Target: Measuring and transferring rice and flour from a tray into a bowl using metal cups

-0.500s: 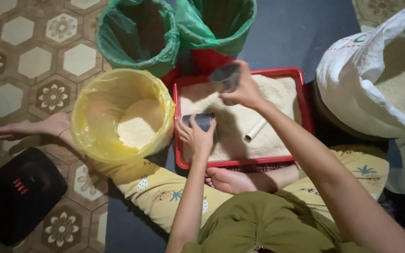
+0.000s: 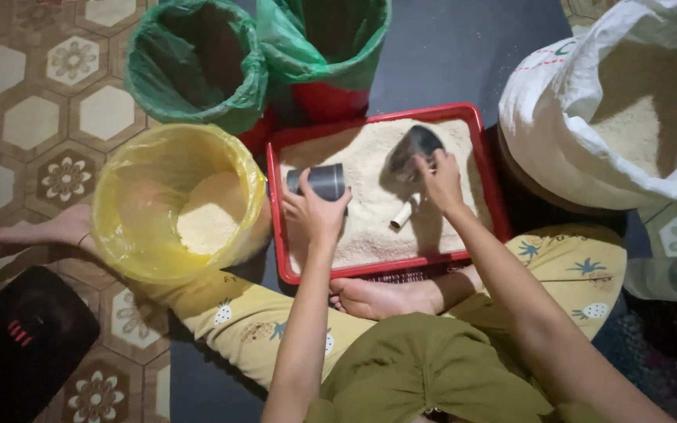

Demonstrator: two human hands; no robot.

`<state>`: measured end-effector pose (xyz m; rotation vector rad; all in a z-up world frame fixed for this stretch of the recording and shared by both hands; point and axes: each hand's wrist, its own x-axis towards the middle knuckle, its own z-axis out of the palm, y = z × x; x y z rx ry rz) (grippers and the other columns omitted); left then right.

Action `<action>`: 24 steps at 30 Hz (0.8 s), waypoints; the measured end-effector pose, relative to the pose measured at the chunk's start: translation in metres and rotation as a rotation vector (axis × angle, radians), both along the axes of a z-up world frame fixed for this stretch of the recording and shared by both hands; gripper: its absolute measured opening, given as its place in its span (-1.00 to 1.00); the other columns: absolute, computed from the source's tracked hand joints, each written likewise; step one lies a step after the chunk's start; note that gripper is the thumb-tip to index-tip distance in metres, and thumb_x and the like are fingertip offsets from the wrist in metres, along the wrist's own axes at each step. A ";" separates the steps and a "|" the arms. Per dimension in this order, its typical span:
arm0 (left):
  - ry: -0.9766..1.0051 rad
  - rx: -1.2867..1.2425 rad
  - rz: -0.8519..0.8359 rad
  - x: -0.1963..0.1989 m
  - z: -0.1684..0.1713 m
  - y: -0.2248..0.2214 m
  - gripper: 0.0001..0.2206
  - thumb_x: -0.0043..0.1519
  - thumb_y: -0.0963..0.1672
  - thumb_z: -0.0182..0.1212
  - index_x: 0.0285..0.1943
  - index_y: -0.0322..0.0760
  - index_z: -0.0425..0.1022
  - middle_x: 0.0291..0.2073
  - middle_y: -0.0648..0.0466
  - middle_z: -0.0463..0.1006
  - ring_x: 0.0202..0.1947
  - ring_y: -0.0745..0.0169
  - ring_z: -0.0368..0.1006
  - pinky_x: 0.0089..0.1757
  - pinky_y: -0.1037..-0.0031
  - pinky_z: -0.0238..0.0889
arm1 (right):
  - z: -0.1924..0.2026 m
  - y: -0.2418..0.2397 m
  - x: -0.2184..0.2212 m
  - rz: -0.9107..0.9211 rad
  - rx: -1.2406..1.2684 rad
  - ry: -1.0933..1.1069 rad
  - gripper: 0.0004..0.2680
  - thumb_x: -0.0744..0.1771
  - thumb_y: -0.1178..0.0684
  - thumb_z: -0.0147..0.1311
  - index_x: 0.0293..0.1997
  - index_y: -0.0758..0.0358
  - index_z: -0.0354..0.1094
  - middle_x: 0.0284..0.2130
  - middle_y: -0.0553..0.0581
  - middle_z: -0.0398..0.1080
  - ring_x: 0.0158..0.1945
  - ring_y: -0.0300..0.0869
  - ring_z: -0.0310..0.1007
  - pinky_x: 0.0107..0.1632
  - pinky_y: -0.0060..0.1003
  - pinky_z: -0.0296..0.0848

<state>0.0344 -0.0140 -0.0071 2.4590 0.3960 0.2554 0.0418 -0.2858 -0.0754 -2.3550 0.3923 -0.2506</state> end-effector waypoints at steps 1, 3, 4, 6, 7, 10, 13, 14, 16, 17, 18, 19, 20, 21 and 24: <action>0.000 0.000 -0.002 0.006 -0.006 -0.009 -0.12 -0.27 0.15 0.55 0.31 0.11 0.29 0.34 -0.18 0.05 0.32 -0.35 0.06 0.11 -0.16 0.13 | 0.004 0.002 -0.001 -0.002 0.000 0.000 -0.64 0.43 -0.33 0.08 -0.18 0.21 0.24 -0.20 0.35 0.29 -0.09 0.28 0.50 -0.06 0.05 0.55; 0.019 0.036 -0.037 0.017 -0.019 -0.025 -0.12 -0.27 0.13 0.54 0.31 0.04 0.30 0.38 -0.19 0.02 0.35 -0.34 0.05 0.10 -0.30 0.10 | 0.010 0.008 -0.003 -0.045 -0.004 0.127 -0.63 0.45 -0.26 -0.04 -0.20 0.36 0.31 -0.31 0.51 0.39 -0.06 0.40 0.46 0.01 0.26 0.44; 0.017 0.036 -0.042 0.018 -0.019 -0.032 -0.12 -0.27 0.13 0.54 0.31 0.04 0.30 0.38 -0.19 0.02 0.35 -0.34 0.05 0.10 -0.30 0.10 | 0.002 0.005 -0.004 -0.050 -0.003 0.125 -0.63 0.45 -0.26 -0.04 -0.20 0.36 0.31 -0.31 0.51 0.39 -0.06 0.40 0.46 0.01 0.26 0.44; 0.054 0.004 -0.113 0.017 -0.019 -0.042 -0.10 -0.26 0.11 0.57 0.34 -0.03 0.29 0.36 -0.26 0.07 0.32 -0.37 0.06 0.08 -0.35 0.11 | -0.015 0.000 -0.007 -0.095 0.048 0.230 -0.56 0.44 -0.38 -0.11 -0.13 0.33 0.33 -0.25 0.55 0.43 0.01 0.39 0.46 0.07 0.27 0.43; 0.053 0.006 -0.113 0.015 -0.014 -0.047 -0.10 -0.26 0.11 0.57 0.34 -0.03 0.29 0.36 -0.26 0.07 0.32 -0.37 0.06 0.08 -0.35 0.11 | -0.017 -0.002 -0.005 -0.095 0.049 0.230 -0.56 0.44 -0.38 -0.11 -0.13 0.33 0.33 -0.25 0.55 0.43 0.01 0.39 0.46 0.07 0.27 0.43; 0.104 -0.097 -0.155 0.004 -0.003 -0.057 -0.08 -0.26 0.15 0.55 0.35 0.05 0.24 0.35 -0.21 0.06 0.34 -0.33 0.07 0.15 -0.25 0.06 | -0.019 -0.002 -0.010 -0.139 0.180 0.313 -0.56 0.44 -0.42 -0.19 0.04 0.18 0.40 -0.10 0.45 0.48 0.12 0.34 0.44 0.14 0.23 0.41; 0.177 -0.219 -0.114 -0.002 0.017 -0.054 -0.11 -0.21 0.16 0.52 0.35 0.07 0.23 0.37 -0.18 0.04 0.37 -0.29 0.04 0.22 -0.18 -0.03 | -0.003 0.006 -0.018 -0.140 0.315 0.376 -0.47 0.42 -0.49 -0.26 0.32 0.14 0.27 0.16 0.50 0.36 0.28 0.36 0.30 0.32 0.26 0.25; 0.201 -0.292 -0.069 -0.003 0.029 -0.050 -0.14 -0.15 0.17 0.50 0.35 0.02 0.23 0.34 -0.25 0.10 0.33 -0.34 0.12 0.22 -0.14 -0.01 | 0.003 0.011 -0.021 -0.152 0.433 0.365 -0.45 0.42 -0.48 -0.26 0.28 0.22 0.32 0.12 0.49 0.40 0.24 0.33 0.35 0.25 0.19 0.33; 0.220 -0.364 -0.022 -0.003 0.045 -0.037 -0.18 -0.09 0.17 0.47 0.36 -0.03 0.24 0.31 -0.31 0.16 0.29 -0.39 0.20 0.23 -0.09 0.02 | 0.000 0.015 -0.020 -0.160 0.553 0.350 -0.43 0.42 -0.47 -0.26 0.24 0.30 0.38 0.09 0.48 0.43 0.20 0.29 0.39 0.18 0.13 0.40; 0.351 -0.368 0.011 -0.003 0.050 -0.029 -0.19 -0.08 0.26 0.36 0.37 0.17 0.20 0.28 -0.16 0.24 0.22 -0.28 0.34 0.19 -0.06 0.08 | -0.009 0.015 -0.014 -0.217 0.742 0.285 -0.47 0.41 -0.43 -0.17 0.18 0.34 0.37 -0.10 0.40 0.44 -0.11 0.13 0.47 -0.15 -0.12 0.50; 0.490 -0.371 0.045 -0.005 0.053 -0.022 -0.20 -0.07 0.36 0.25 0.38 0.36 0.17 0.25 -0.01 0.33 0.15 -0.16 0.47 0.16 -0.02 0.14 | -0.019 0.015 -0.012 -0.279 0.930 0.221 -0.51 0.41 -0.39 -0.07 0.12 0.38 0.36 -0.28 0.32 0.45 -0.43 -0.03 0.54 -0.48 -0.36 0.59; 0.492 -0.368 0.046 -0.005 0.040 -0.014 -0.20 -0.07 0.36 0.25 0.38 0.36 0.17 0.25 -0.01 0.33 0.15 -0.16 0.47 0.16 -0.02 0.14 | 0.014 0.029 -0.019 -0.281 0.932 0.224 -0.51 0.41 -0.39 -0.07 0.12 0.38 0.36 -0.28 0.32 0.45 -0.43 -0.03 0.54 -0.48 -0.36 0.59; 0.520 -0.486 0.127 -0.004 0.026 -0.007 -0.22 -0.05 0.37 0.19 0.37 0.40 0.18 0.27 -0.07 0.37 0.19 -0.26 0.43 0.17 -0.01 0.13 | 0.047 0.042 -0.027 -0.193 0.796 0.215 -0.48 0.42 -0.41 -0.12 0.19 0.37 0.35 -0.07 0.39 0.43 -0.11 0.10 0.47 -0.13 -0.13 0.49; 0.547 -0.604 0.210 -0.004 0.013 0.001 -0.25 -0.03 0.38 0.12 0.37 0.44 0.20 0.29 -0.12 0.40 0.24 -0.35 0.39 0.17 0.00 0.11 | 0.079 0.055 -0.034 -0.107 0.659 0.206 -0.45 0.43 -0.43 -0.17 0.27 0.37 0.35 0.13 0.46 0.40 0.22 0.23 0.39 0.22 0.11 0.39; 0.482 -0.659 0.324 -0.003 -0.015 0.022 -0.27 -0.03 0.37 0.14 0.34 0.40 0.27 0.31 -0.25 0.36 0.24 -0.43 0.35 0.12 -0.04 0.14 | -0.007 0.035 -0.012 0.098 0.179 0.005 -0.69 0.43 -0.25 0.05 -0.11 0.23 0.47 -0.24 0.38 0.43 -0.02 0.28 0.47 0.09 0.13 0.42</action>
